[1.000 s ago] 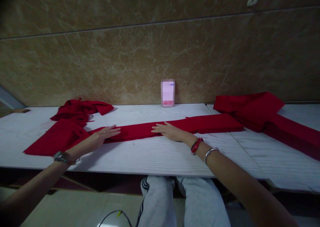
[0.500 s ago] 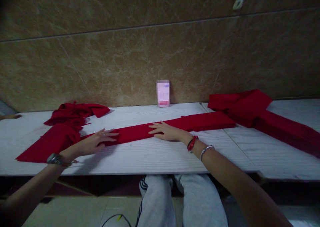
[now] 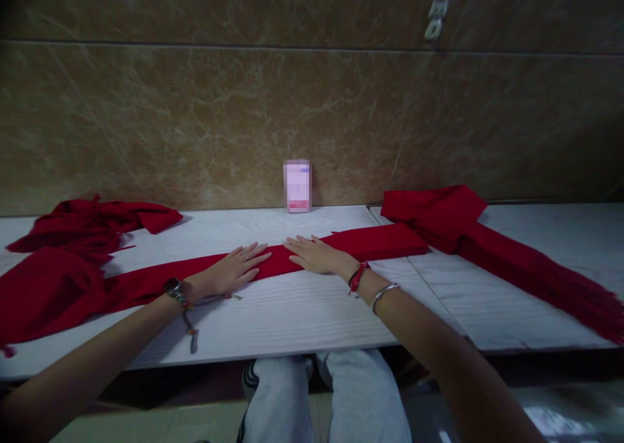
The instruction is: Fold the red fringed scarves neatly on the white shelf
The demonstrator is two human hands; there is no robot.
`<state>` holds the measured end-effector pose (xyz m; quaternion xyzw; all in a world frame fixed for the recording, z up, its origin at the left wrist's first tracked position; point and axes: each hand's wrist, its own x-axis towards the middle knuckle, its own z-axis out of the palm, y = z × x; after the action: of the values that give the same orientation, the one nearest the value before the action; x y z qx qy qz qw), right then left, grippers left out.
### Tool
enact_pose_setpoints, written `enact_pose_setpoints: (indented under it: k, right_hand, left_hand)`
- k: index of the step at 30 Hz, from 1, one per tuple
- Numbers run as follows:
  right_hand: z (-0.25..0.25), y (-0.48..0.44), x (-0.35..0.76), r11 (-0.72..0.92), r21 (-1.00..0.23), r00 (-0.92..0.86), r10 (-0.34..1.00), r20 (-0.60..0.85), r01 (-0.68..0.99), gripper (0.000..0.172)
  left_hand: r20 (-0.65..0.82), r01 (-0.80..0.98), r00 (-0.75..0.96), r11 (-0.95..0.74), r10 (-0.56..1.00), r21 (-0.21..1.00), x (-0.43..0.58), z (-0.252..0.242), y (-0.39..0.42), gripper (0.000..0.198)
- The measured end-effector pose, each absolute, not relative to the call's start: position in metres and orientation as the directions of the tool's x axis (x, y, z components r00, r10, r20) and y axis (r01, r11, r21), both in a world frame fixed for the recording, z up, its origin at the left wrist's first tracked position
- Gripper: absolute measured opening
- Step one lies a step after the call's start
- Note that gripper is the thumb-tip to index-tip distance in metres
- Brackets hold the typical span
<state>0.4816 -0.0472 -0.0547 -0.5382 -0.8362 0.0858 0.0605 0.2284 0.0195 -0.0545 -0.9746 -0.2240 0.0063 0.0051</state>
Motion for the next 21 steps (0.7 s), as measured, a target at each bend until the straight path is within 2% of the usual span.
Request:
enact_pose_setpoints:
  k: [5, 8, 10, 16, 21]
  right_hand:
    - [-0.043, -0.047, 0.514, 0.398, -0.191, -0.385, 0.917, 0.1, 0.897, 0.056]
    - [-0.035, -0.063, 0.537, 0.452, -0.223, -0.446, 0.891, 0.08, 0.863, 0.06]
    - [-0.033, -0.077, 0.549, 0.482, -0.214, -0.48, 0.875, 0.064, 0.85, 0.059]
    - [-0.039, -0.092, 0.555, 0.551, -0.133, -0.544, 0.835, 0.084, 0.824, 0.054]
    - [-0.042, -0.088, 0.552, 0.562, -0.1, -0.551, 0.827, 0.112, 0.821, 0.048]
  left_hand:
    - [0.088, 0.383, 0.922, -0.921, 0.377, -0.073, 0.256, -0.033, 0.004, 0.044]
    - [0.133, 0.264, 0.957, -0.964, 0.259, -0.022, 0.28, -0.033, -0.002, 0.049]
    - [0.137, 0.225, 0.964, -0.974, 0.226, 0.025, 0.289, -0.039, -0.001, 0.043]
    - [0.176, 0.265, 0.941, -0.952, 0.291, 0.155, 0.286, -0.05, 0.008, 0.04]
    - [0.169, 0.261, 0.942, -0.949, 0.291, 0.177, 0.285, -0.047, 0.008, 0.04]
